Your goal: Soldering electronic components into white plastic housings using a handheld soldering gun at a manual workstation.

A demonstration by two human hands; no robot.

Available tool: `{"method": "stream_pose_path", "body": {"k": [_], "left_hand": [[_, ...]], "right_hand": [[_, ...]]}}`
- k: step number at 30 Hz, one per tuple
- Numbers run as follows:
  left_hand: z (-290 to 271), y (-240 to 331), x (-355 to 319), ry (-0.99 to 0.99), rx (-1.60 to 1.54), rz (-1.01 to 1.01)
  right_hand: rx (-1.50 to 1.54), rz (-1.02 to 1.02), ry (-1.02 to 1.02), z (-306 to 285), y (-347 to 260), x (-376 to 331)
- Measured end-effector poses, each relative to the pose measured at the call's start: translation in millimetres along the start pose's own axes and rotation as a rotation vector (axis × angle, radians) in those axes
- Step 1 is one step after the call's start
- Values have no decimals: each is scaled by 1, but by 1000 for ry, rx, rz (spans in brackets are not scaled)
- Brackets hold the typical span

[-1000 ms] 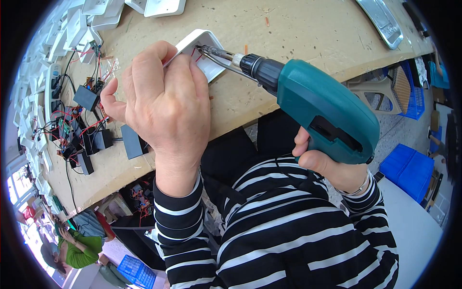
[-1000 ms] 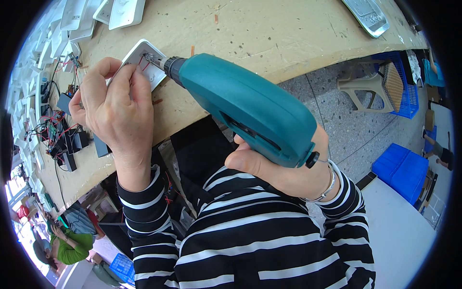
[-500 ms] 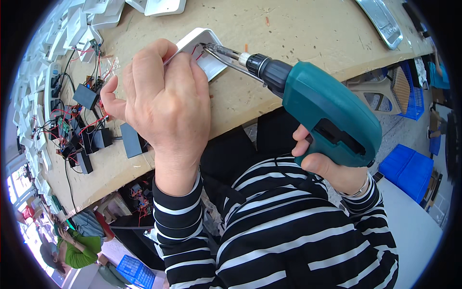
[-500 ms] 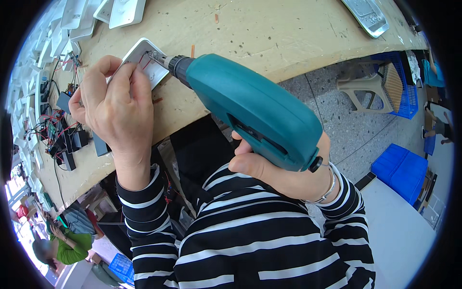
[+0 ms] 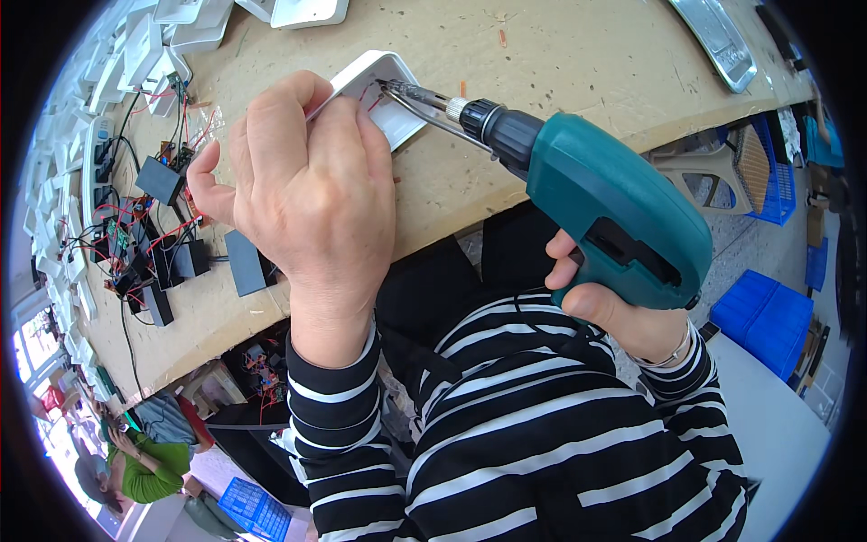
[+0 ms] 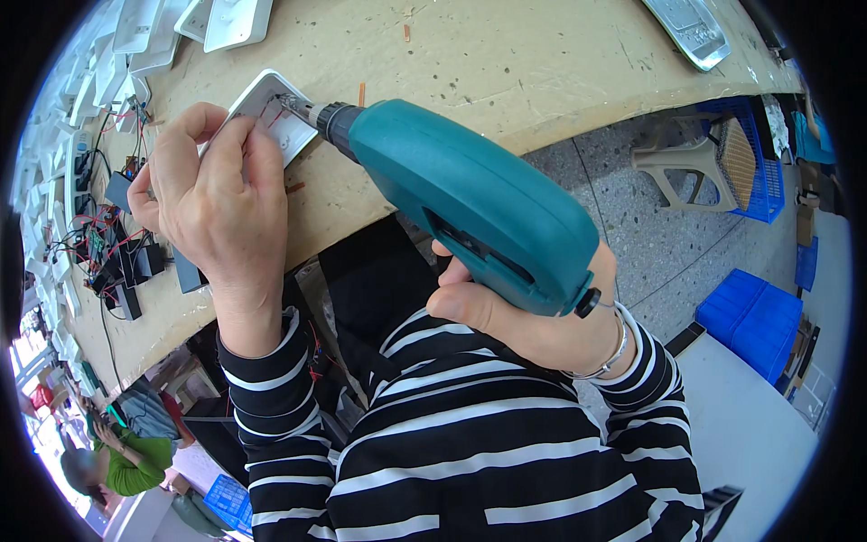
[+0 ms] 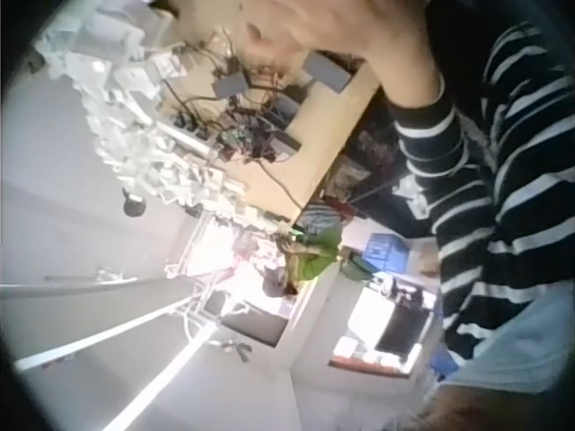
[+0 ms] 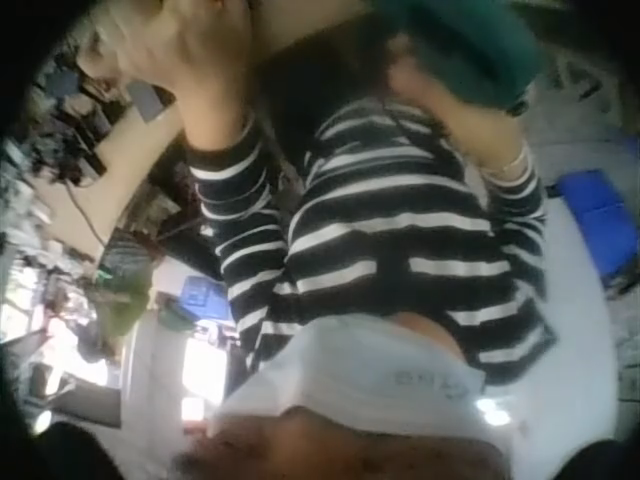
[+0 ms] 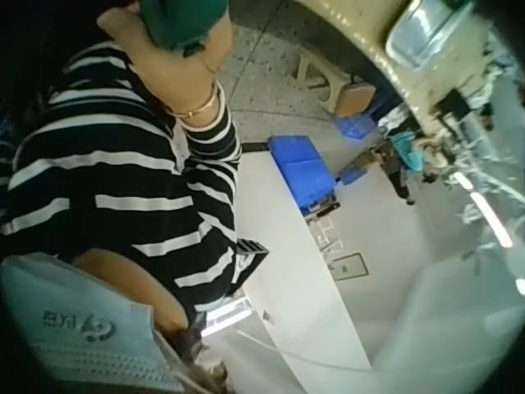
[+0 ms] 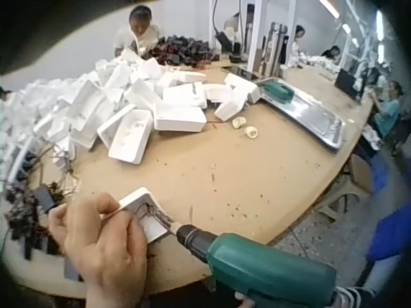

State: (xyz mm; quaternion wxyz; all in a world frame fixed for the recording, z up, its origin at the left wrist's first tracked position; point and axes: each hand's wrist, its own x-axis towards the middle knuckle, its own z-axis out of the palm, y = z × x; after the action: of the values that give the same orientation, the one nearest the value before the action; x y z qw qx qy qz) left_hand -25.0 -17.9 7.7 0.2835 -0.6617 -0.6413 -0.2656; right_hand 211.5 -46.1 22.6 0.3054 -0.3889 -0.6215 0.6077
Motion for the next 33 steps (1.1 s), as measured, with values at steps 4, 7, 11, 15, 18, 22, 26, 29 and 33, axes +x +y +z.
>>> {"method": "stream_pose_path", "body": {"k": [4,7,11,15,18,22,26,29,33], "left_hand": [[0,0,0,1,4,2],[0,-1,-1,9,-6,9],[0,0,0,2,3,8],[0,0,0,-9,12,8],[0,0,0,-5,4,5],[-1,0,-1,1,7,5],[-5,2,0,-29,38,6],[-11,5,0,-51,-30,-14],[-28,0,-3,-97,-164,-36]], "right_hand": [[54,21,-11,0,2,-4],[42,-30,-35,-2,3,-4],[17,0,-51,-6,2,-7],[-38,4,-88,-13,2,-13],[139,-1,-33,-11,3,-18],[152,-63,-14,-13,5,-21],[211,-144,101,-12,7,-21],[205,-141,167,-13,6,-20],[173,-125,235,-18,3,-19]]}}
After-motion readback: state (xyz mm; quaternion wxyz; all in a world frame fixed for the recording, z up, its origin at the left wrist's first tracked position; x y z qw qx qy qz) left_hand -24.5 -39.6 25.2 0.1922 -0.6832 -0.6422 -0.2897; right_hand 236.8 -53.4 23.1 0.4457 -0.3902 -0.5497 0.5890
